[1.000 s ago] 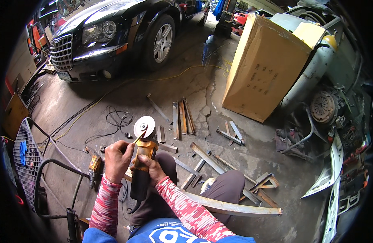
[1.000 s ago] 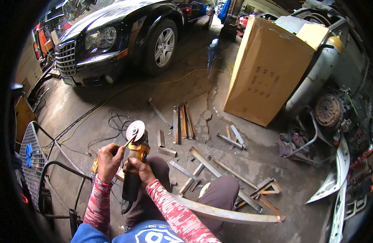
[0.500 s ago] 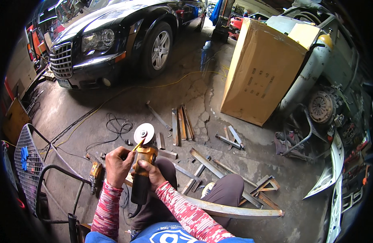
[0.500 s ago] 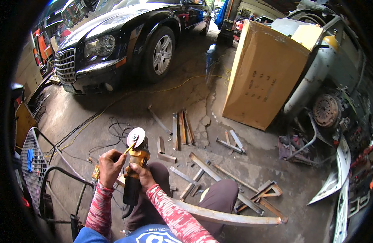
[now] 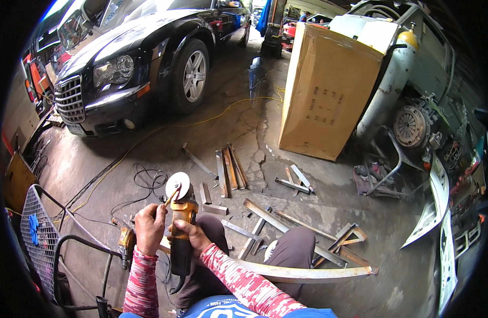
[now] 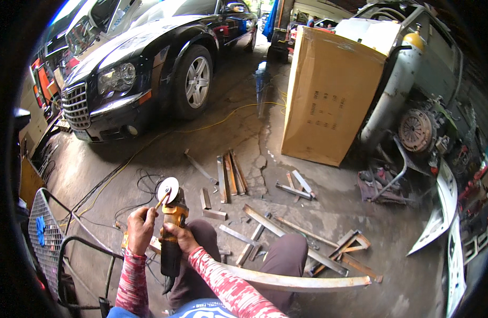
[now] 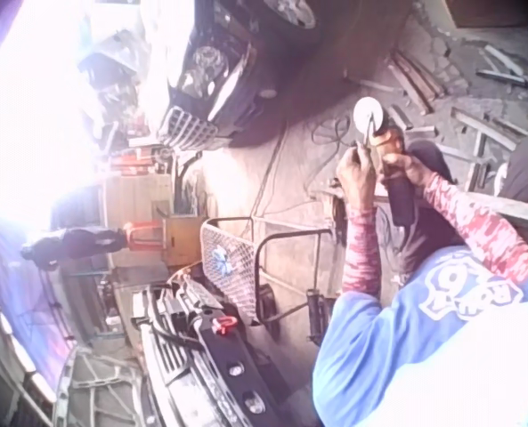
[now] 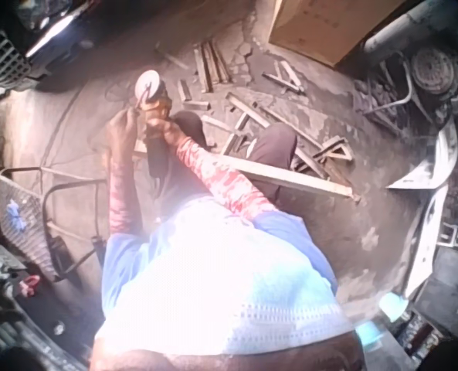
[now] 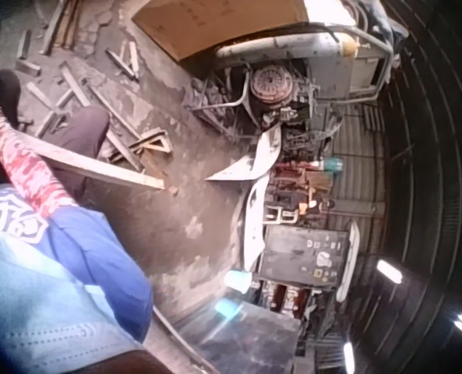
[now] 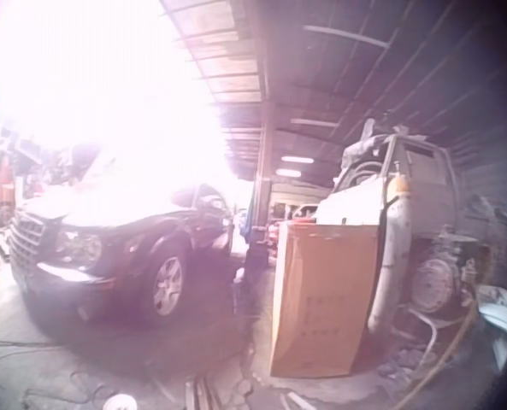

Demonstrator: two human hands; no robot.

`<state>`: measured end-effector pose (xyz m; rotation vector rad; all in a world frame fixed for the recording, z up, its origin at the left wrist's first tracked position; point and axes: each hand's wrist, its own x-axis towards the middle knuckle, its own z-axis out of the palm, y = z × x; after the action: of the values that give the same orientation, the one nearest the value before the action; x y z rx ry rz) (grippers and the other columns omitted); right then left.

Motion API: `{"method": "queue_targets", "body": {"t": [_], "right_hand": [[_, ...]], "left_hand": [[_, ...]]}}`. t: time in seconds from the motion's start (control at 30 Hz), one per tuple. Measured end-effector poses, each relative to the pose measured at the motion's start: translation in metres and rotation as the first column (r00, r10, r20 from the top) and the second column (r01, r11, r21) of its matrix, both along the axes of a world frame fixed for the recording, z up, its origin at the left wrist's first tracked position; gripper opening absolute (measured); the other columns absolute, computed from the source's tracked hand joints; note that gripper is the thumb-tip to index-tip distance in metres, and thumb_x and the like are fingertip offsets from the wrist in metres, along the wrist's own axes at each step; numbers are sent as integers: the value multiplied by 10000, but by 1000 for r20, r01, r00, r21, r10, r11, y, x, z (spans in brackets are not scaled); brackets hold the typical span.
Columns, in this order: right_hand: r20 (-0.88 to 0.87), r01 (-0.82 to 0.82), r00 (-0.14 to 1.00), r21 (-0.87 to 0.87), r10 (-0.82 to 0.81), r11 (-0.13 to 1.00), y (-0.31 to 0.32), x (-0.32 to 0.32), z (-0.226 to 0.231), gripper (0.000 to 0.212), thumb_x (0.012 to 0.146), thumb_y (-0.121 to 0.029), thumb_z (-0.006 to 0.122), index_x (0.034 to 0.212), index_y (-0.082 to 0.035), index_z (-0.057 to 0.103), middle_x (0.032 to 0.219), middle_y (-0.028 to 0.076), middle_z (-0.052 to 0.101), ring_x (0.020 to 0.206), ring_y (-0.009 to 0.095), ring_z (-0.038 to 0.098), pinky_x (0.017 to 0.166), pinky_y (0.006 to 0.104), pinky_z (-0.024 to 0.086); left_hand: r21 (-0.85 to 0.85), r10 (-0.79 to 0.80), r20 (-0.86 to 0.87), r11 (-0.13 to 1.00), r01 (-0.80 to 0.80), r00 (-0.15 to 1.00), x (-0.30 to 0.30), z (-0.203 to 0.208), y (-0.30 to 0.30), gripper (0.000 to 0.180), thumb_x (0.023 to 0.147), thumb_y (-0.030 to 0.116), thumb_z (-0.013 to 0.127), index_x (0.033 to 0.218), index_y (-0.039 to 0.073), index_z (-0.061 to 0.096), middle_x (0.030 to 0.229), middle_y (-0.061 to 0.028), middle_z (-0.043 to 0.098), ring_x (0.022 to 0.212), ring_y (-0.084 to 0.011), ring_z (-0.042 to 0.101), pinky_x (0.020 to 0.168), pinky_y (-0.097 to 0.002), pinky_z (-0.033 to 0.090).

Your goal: The person sits on the floor in a workshop and uses a tape measure and pencil to measure and mark a long metal bar. They then use a square to draw perpendicular lines on the bar and a smaller metal piece. The person handles the metal pieces and tools directly.

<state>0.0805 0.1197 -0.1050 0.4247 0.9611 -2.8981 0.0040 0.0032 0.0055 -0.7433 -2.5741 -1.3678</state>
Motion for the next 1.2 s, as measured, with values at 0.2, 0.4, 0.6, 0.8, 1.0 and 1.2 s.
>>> {"method": "queue_targets", "body": {"t": [0.2, 0.4, 0.6, 0.8, 1.0, 1.2], "right_hand": [[-11, 13, 1000, -40, -13, 999, -2, -1, -3, 421, 918, -419, 831, 1117, -66, 718, 978, 68, 761, 886, 212, 764, 828, 367, 630], [-27, -16, 1000, -40, 14, 999, -1, -1, -3, 424, 918, -424, 829, 1113, -63, 721, 958, 76, 761, 890, 211, 764, 836, 364, 627], [-8, -15, 1000, -19, 15, 1000, -1, 0, 0, 424, 923, -432, 819, 1095, -54, 730, 950, 83, 767, 882, 206, 765, 853, 359, 624], [0, -22, 1000, -35, 22, 999, -1, 0, -2, 421, 923, -438, 819, 1085, -58, 735, 942, 81, 768, 881, 200, 766, 845, 356, 626], [-12, -3, 1000, -7, 3, 1000, 0, -1, 2, 463, 911, -450, 829, 1128, -62, 704, 952, 69, 759, 878, 206, 767, 823, 369, 627], [26, -24, 999, -17, 24, 1000, -3, -2, -1, 527, 911, -536, 811, 1118, -62, 713, 941, 79, 760, 848, 203, 756, 809, 366, 620]], "left_hand": [[-9, -29, 108, 1000, 30, 994, -3, -2, -1, 243, 988, 139, 728, 854, -64, 736, 669, -141, 710, 591, -197, 692, 586, -348, 524], [6, -19, 72, 1000, 19, 997, -6, -7, -5, 228, 951, 149, 776, 863, -59, 752, 696, -145, 729, 612, -200, 707, 602, -351, 539], [6, -19, 23, 1000, 18, 1000, -4, -7, -7, 228, 947, 138, 783, 843, -58, 731, 679, -80, 708, 613, -108, 641, 575, -307, 506], [-6, -5, 3, 1000, 5, 1000, -2, -4, -8, 218, 927, 137, 805, 855, -55, 731, 700, -92, 718, 633, -122, 644, 594, -319, 514], [130, -79, 26, 989, 75, 997, 3, 5, -2, 196, 1001, 124, 739, 906, -40, 689, 722, -40, 627, 680, -96, 560, 623, -311, 477], [56, -78, 150, 996, 70, 986, 4, 5, -9, 342, 1114, 220, 579, 917, -38, 689, 721, -21, 582, 686, -104, 538, 634, -302, 458]]}}
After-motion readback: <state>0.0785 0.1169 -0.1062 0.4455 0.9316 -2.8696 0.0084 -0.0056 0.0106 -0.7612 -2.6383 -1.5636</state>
